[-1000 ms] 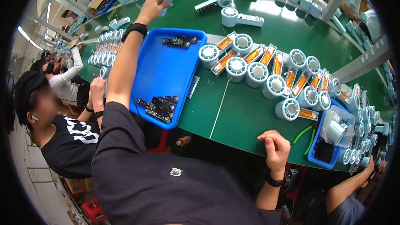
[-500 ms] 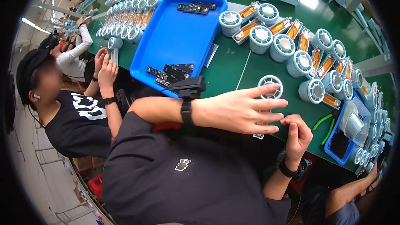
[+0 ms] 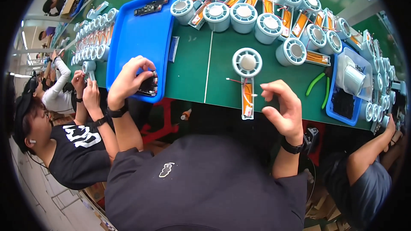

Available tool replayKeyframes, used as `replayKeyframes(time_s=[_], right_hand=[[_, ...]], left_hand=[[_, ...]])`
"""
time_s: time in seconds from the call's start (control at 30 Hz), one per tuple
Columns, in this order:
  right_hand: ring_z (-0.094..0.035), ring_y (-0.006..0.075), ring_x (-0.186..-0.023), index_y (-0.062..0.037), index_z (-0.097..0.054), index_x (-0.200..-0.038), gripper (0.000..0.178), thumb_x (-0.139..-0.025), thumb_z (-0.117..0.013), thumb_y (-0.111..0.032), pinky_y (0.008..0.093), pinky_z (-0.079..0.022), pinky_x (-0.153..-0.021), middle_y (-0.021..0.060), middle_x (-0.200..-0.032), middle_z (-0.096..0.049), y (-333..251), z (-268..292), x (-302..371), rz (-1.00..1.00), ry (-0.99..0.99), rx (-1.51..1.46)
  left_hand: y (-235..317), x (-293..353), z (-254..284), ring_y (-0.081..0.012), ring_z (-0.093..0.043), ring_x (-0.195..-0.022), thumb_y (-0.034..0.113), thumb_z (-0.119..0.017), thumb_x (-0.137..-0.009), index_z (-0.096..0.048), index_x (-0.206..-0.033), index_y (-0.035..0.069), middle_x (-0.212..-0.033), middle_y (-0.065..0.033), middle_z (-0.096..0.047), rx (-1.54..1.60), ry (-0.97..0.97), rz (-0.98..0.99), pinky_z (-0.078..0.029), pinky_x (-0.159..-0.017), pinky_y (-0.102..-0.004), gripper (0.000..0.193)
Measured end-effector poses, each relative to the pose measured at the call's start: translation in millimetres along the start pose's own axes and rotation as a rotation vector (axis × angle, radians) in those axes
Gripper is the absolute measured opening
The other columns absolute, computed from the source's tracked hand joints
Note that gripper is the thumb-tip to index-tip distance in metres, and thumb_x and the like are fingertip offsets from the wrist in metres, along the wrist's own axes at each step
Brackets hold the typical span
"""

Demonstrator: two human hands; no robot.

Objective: The person picks up a circuit board from a blue tray, connects it to the wires of a handheld fan, and presses the board into the fan's handle. They then pick up a battery from the table and place it into the blue tray.

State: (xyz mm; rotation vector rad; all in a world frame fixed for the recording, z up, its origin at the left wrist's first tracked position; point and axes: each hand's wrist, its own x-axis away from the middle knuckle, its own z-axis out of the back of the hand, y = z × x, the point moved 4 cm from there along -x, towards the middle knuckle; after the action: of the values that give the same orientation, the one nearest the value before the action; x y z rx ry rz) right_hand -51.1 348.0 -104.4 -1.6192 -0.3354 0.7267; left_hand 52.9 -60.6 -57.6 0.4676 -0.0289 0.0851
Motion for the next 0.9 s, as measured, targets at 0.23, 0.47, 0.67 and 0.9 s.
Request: replayKeyframes(time_s=[0.23,0.47,0.67,0.9], right_hand=[[-0.052,0.0126,-0.072,0.0001,-0.066,-0.119,0.042,-0.086,-0.083,-0.018,0.0256,-0.045,-0.07,0.0042,-0.091,-0.062,-20.1,-32.4,-8.4,-0.155,0.003,0.367],[-0.057,0.0123,-0.065,0.0021,-0.067,-0.098,0.016,-0.088,-0.079,-0.003,0.0262,-0.045,-0.059,0.0074,-0.085,-0.064,-13.5,-20.9,3.5,-0.239,0.118,0.629],[-0.066,0.0178,-0.073,0.0036,-0.069,-0.098,0.008,-0.092,-0.073,0.003,0.0271,-0.05,-0.063,0.0109,-0.085,-0.068,-29.2,-19.8,-28.2,0.055,0.198,0.91],[-0.07,0.0189,-0.08,0.0029,-0.071,-0.105,0.014,-0.092,-0.071,0.007,0.0267,-0.053,-0.069,0.0114,-0.093,-0.069,-28.0,-51.5,-35.6,0.413,0.333,0.836]], left_hand=[[1.5,-7.0,6.3,-0.0264,-0.069,-0.086,-0.003,-0.067,-0.092,-0.065,-0.104,0.0,-0.091,-0.0121,-0.069,0.269,-0.036,-0.127,-0.055,-0.08,-0.0369,0.012],[98.3,4.6,11.2,-0.0209,-0.074,-0.076,-0.005,-0.058,-0.101,-0.059,-0.112,-0.001,-0.094,-0.0142,-0.074,0.375,0.392,-0.091,-0.059,-0.068,-0.0309,0.012],[158.4,1.8,-71.7,-0.0229,-0.073,-0.068,-0.005,-0.055,-0.101,-0.056,-0.12,0.001,-0.093,-0.0129,-0.074,0.897,0.172,0.006,-0.058,-0.062,-0.0321,0.019],[168.3,-14.7,-110.8,-0.0122,-0.067,-0.086,0.0,-0.048,-0.108,-0.056,-0.141,0.002,-0.108,-0.0106,-0.07,0.926,0.164,-0.11,-0.055,-0.073,-0.0261,0.033]])
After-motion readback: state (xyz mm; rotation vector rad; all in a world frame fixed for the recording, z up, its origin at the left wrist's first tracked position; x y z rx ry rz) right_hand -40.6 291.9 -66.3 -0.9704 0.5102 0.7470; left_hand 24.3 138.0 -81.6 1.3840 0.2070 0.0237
